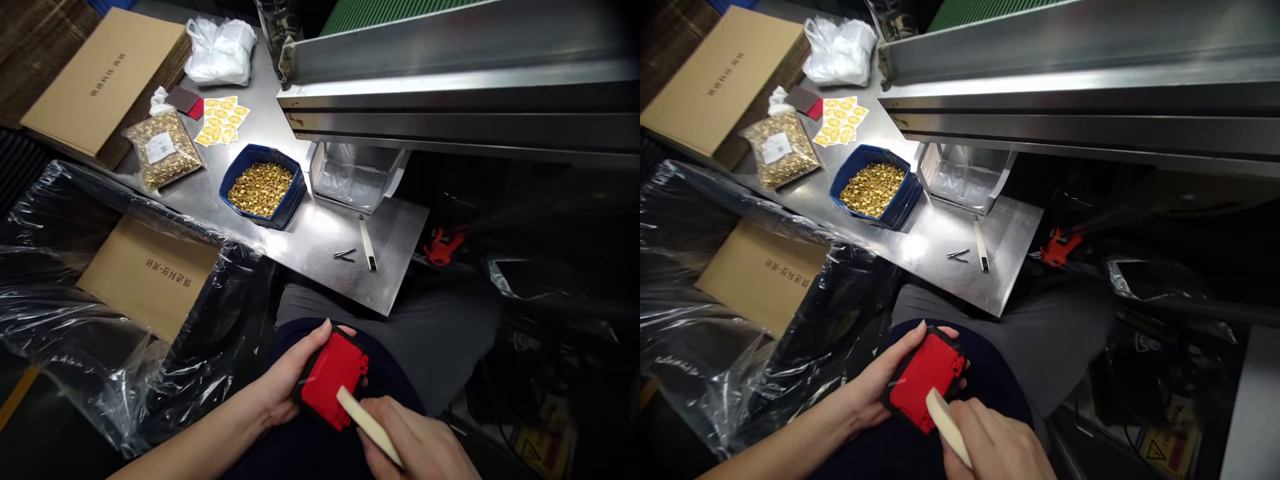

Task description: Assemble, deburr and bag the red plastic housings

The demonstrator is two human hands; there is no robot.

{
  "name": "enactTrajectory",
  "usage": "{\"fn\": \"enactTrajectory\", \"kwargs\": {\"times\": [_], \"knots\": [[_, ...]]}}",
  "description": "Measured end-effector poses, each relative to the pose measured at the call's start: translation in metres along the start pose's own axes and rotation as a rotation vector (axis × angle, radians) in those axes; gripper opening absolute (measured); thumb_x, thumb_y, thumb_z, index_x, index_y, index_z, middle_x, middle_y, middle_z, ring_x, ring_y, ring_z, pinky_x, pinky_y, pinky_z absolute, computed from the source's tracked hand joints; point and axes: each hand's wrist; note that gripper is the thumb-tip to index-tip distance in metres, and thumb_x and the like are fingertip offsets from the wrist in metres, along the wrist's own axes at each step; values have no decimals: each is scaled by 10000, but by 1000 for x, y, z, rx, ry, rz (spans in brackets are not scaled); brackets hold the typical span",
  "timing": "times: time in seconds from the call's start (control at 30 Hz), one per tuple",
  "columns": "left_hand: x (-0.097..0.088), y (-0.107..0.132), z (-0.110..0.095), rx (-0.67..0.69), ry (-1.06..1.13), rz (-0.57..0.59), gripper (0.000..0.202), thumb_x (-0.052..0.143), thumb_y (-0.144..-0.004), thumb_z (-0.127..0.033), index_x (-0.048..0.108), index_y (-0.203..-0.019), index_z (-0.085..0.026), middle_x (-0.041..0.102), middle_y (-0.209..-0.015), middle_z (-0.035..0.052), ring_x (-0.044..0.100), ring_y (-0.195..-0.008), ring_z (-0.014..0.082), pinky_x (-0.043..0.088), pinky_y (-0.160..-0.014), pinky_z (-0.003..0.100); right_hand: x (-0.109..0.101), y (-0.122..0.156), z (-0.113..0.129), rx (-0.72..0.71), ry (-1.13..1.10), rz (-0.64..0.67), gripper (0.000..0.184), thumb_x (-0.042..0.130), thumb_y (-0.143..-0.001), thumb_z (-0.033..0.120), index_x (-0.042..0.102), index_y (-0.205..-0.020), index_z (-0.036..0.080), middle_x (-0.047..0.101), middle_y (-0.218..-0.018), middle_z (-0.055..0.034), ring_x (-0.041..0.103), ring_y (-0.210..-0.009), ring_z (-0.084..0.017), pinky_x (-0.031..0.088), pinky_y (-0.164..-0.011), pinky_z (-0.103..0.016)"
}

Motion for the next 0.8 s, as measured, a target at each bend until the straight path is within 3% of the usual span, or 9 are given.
{"fn": "enactTrajectory", "kwargs": {"times": [0.13, 0.27, 0.43, 0.53, 0.67, 0.8], "knots": [[-2, -4, 2, -28, -22, -56, 494, 571, -943, -551, 650, -1197, -134, 738, -1010, 157, 714, -945, 272, 533, -864, 352, 6, -8, 3, 6, 47, -70, 163, 402, -1002, 156, 538, -1070, 216, 631, -751, 9, 622, -560, -144, 433, -509, -244], [-6, -6, 2, -51, -36, -26, 514, 551, -948, -569, 654, -1204, -135, 742, -1005, 150, 713, -894, 241, 535, -853, 333, 4, -11, 6, 89, -48, 106, 146, 405, -982, 149, 468, -886, 241, 586, -672, 48, 538, -471, -113, 340, -456, -249], [-9, -8, 3, -70, -89, -12, 528, 550, -947, -574, 657, -1220, -134, 741, -1049, 162, 713, -932, 251, 535, -865, 339, 2, -7, 7, 132, -67, 114, 132, 388, -995, 161, 489, -971, 241, 636, -758, 24, 588, -558, -127, 368, -519, -249], [-8, -8, 2, -91, -100, -23, 531, 561, -941, -575, 658, -1227, -139, 741, -1054, 158, 718, -904, 247, 542, -857, 346, 3, -5, 8, 115, -46, 111, 143, 389, -980, 149, 468, -907, 243, 582, -663, 48, 522, -457, -113, 306, -449, -261], [-6, -9, 2, -80, -126, -6, 564, 528, -953, -583, 645, -1248, -117, 736, -1064, 184, 715, -978, 285, 533, -902, 378, 4, -5, 10, 79, -9, 143, 181, 397, -969, 127, 501, -1050, 252, 631, -743, 36, 605, -559, -139, 333, -496, -267], [-5, -9, 3, -96, -109, -38, 528, 558, -944, -568, 665, -1209, -124, 743, -1026, 162, 722, -900, 248, 549, -849, 338, 3, -5, 10, 102, -12, 155, 160, 397, -962, 131, 508, -990, 244, 601, -682, 47, 551, -472, -125, 303, -447, -266]]}}
Point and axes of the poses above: each hand's wrist, its own y-axis away from the middle knuckle, its own x-axis out of the palm, z = x × y
